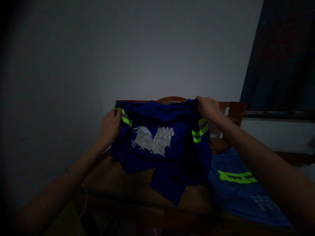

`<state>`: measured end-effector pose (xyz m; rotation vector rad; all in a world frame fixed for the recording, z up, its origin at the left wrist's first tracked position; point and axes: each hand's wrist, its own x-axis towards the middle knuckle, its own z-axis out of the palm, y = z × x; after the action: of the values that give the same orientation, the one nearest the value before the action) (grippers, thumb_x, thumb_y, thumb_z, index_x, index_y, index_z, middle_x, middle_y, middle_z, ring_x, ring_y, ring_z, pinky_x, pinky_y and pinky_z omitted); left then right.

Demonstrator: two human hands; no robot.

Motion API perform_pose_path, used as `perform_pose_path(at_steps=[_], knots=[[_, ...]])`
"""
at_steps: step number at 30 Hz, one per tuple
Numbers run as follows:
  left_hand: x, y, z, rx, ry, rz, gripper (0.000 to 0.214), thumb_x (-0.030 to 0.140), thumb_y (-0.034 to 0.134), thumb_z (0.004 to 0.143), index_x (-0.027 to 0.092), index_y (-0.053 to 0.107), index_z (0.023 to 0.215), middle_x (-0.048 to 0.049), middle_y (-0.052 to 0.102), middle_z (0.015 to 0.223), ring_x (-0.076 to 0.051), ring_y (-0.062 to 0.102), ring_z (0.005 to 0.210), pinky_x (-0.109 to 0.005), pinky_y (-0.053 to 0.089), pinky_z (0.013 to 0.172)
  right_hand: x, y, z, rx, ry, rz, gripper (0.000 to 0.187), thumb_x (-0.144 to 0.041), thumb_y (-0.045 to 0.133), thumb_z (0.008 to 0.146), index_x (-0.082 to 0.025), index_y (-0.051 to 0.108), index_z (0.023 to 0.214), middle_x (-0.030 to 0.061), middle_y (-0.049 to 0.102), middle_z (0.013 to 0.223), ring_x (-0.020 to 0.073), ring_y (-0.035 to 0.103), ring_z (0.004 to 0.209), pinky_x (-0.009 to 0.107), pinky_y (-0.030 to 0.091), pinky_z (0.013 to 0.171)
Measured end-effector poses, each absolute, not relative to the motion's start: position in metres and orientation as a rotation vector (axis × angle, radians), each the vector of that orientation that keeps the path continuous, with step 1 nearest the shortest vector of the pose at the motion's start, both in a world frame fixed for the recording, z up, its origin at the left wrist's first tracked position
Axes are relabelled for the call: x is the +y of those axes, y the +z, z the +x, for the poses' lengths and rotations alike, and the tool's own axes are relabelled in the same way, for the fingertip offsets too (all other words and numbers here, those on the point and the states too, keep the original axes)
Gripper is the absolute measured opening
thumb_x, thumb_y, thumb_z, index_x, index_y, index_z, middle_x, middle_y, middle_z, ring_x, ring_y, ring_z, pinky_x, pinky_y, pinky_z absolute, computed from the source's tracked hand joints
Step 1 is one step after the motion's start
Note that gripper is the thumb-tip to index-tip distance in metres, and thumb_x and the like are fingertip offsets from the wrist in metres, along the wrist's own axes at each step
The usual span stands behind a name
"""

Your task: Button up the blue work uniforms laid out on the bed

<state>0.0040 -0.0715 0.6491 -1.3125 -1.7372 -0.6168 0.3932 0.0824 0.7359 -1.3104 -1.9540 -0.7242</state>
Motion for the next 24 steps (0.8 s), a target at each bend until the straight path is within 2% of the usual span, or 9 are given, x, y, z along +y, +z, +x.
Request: perform_pose_path(at_steps=[4, 8, 11, 13, 15, 17, 20, 22, 24], knots=[[-0.056, 0.618, 0.001, -1.801, -0.492, -1.436, 0.072, 0.011, 0.045, 0.08, 0.018, 0.012, 0.144, -0.0183, 0.044, 0.12, -0.029, 0.047, 0.106, -0.039, 0.045, 0.081, 0.093, 0.686, 0.411, -2.08, -0.688, -1.443, 0.031, -0.026, 0.043, 0.088, -0.016, 0.06, 0.112, 0.0156, 0.065, 0.097, 0.0286, 0.062, 0.09, 0.038, 0.043, 0.074], [-0.04, 0.594, 0.002, -1.841, -0.359, -1.572, 0.075, 0.009, 0.043, 0.08, 0.028, 0.008, 0.144, -0.0128, 0.045, 0.117, -0.024, 0.056, 0.096, -0.033, 0.049, 0.072, 0.091, 0.617, 0.427, -2.238, -0.524, -1.646, 0.037, -0.021, 0.049, 0.083, -0.017, 0.056, 0.118, 0.0159, 0.065, 0.101, 0.0288, 0.061, 0.096, 0.039, 0.045, 0.077], [-0.03, 0.58, 0.01, -1.838, -0.403, -1.623, 0.073, 0.009, 0.04, 0.081, 0.027, 0.008, 0.144, -0.0126, 0.043, 0.121, -0.021, 0.06, 0.09, -0.031, 0.049, 0.071, 0.077, 0.558, 0.423, -2.333, -0.367, -1.506, 0.074, -0.025, 0.06, 0.076, -0.013, 0.027, 0.141, 0.0214, 0.055, 0.119, 0.0309, 0.055, 0.109, 0.042, 0.044, 0.085], [-0.026, 0.575, 0.019, -1.826, -0.482, -1.633, 0.071, 0.01, 0.039, 0.081, 0.024, 0.009, 0.144, -0.0143, 0.041, 0.125, -0.021, 0.061, 0.089, -0.03, 0.05, 0.071, 0.062, 0.526, 0.409, -2.359, -0.248, -1.289, 0.097, -0.039, 0.065, 0.073, -0.012, 0.007, 0.146, 0.0232, 0.041, 0.134, 0.0312, 0.043, 0.123, 0.043, 0.04, 0.094], [-0.023, 0.574, 0.031, -1.8, -0.563, -1.648, 0.07, 0.01, 0.039, 0.081, 0.023, 0.01, 0.144, -0.0154, 0.041, 0.128, -0.023, 0.062, 0.091, -0.03, 0.05, 0.07, 0.044, 0.503, 0.389, -2.351, -0.156, -1.124, 0.111, -0.049, 0.068, 0.068, -0.014, -0.004, 0.146, 0.0223, 0.025, 0.145, 0.0311, 0.029, 0.132, 0.045, 0.034, 0.101], [-0.021, 0.578, 0.046, -1.764, -0.662, -1.651, 0.071, 0.009, 0.039, 0.08, 0.021, 0.01, 0.144, -0.0165, 0.039, 0.132, -0.025, 0.061, 0.095, -0.031, 0.051, 0.07, 0.025, 0.491, 0.365, -2.322, -0.118, -1.036, 0.114, -0.049, 0.068, 0.068, -0.018, -0.008, 0.146, 0.0196, 0.014, 0.149, 0.0309, 0.019, 0.136, 0.046, 0.031, 0.104], [-0.02, 0.59, 0.073, -1.714, -0.837, -1.596, 0.075, 0.005, 0.037, 0.078, 0.019, 0.006, 0.145, -0.0191, 0.033, 0.139, -0.028, 0.059, 0.1, -0.033, 0.051, 0.071, 0.004, 0.491, 0.33, -2.248, -0.142, -0.982, 0.111, -0.041, 0.068, 0.07, -0.02, -0.012, 0.145, 0.0164, 0.005, 0.151, 0.0317, 0.017, 0.137, 0.048, 0.031, 0.104], [-0.021, 0.603, 0.09, -1.669, -0.936, -1.549, 0.075, 0.003, 0.034, 0.079, 0.02, 0.004, 0.145, -0.0196, 0.03, 0.142, -0.028, 0.059, 0.1, -0.034, 0.051, 0.071, -0.001, 0.501, 0.314, -2.184, -0.177, -0.991, 0.109, -0.037, 0.066, 0.072, -0.021, -0.014, 0.145, 0.0146, 0.004, 0.152, 0.0322, 0.021, 0.135, 0.047, 0.035, 0.101], [-0.021, 0.619, 0.103, -1.614, -1.012, -1.527, 0.075, 0.003, 0.033, 0.08, 0.022, 0.003, 0.145, -0.0187, 0.031, 0.142, -0.028, 0.06, 0.098, -0.035, 0.051, 0.072, 0.004, 0.518, 0.306, -2.141, -0.223, -1.039, 0.105, -0.03, 0.063, 0.073, -0.022, -0.014, 0.145, 0.0133, 0.005, 0.152, 0.0326, 0.032, 0.13, 0.044, 0.044, 0.092]])
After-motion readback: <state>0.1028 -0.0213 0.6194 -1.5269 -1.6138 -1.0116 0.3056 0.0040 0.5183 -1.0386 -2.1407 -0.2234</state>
